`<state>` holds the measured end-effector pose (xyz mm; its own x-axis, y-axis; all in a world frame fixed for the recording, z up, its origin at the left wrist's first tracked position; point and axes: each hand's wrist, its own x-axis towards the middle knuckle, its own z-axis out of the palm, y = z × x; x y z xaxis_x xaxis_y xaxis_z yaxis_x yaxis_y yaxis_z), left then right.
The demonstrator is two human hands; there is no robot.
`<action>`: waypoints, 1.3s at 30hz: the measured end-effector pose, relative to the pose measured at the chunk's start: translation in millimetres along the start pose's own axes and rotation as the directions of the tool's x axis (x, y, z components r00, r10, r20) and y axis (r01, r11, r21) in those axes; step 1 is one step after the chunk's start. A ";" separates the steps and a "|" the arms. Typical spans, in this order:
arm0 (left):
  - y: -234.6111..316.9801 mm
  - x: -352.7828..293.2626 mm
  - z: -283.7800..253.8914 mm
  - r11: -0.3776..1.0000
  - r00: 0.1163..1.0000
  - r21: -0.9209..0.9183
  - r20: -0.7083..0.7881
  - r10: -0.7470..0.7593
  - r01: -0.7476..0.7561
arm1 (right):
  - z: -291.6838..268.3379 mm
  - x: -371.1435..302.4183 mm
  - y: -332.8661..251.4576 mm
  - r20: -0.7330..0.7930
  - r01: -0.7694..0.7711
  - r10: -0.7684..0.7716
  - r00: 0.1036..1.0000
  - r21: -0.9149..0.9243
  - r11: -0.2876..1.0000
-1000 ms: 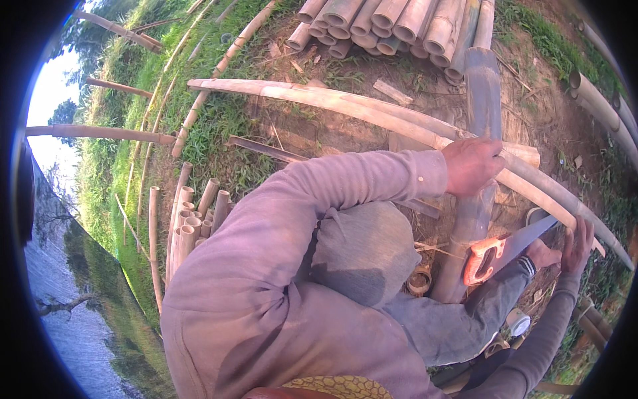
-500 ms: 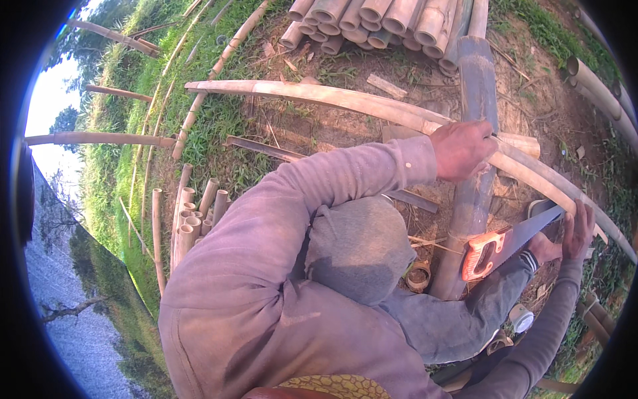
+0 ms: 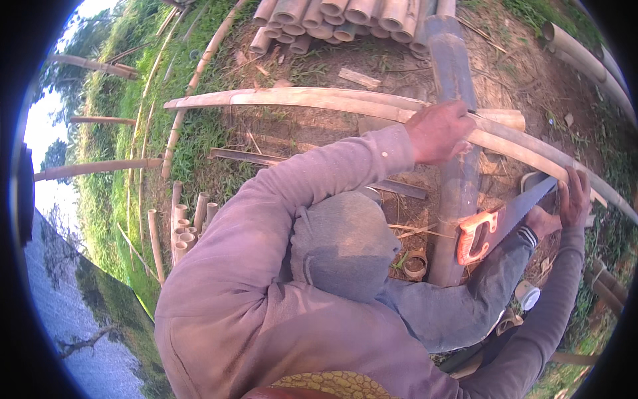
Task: The person sits on the ground and uses a hand saw to cut long bamboo poles into shorter sections. They repeatedly position the bamboo on a makeshift stand, saw through it, and move the cut pieces aside.
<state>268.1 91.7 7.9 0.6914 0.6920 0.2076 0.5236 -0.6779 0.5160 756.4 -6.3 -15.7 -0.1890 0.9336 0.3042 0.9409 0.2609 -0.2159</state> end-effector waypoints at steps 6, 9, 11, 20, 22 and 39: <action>-10.1 -1.0 0.7 0.944 0.998 0.323 -0.042 -0.051 0.062 | 5.9 42.5 -37.4 0.065 -0.058 0.062 0.996 -0.064 0.996; -18.8 14.8 10.9 0.911 0.964 0.391 0.167 -0.209 0.130 | 14.2 44.7 -29.0 0.077 -0.059 0.072 0.994 -0.153 0.986; -19.4 19.0 18.4 0.898 0.958 0.421 0.182 -0.223 0.129 | 21.9 44.2 -22.8 0.110 -0.061 0.082 0.991 -0.184 0.981; -50.6 19.5 40.3 0.881 0.946 0.456 0.213 -0.246 0.127 | 39.5 43.8 -21.8 0.053 -0.015 0.030 0.998 -0.255 0.967; -50.5 19.7 39.7 0.880 0.939 0.458 0.230 -0.257 0.128 | 37.8 46.4 -35.9 0.061 -0.047 0.072 0.996 -0.338 0.940; -180.9 -186.1 -81.7 0.819 0.932 0.528 0.129 -0.338 0.224 | 53.4 -150.6 -294.8 -0.076 -0.421 0.430 0.900 0.110 0.900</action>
<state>4.1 105.8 -56.2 0.5317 0.8423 -0.0880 0.8467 -0.5312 0.0309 492.5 -210.7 -47.5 0.2555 0.9336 0.2512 0.8961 -0.1311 -0.4240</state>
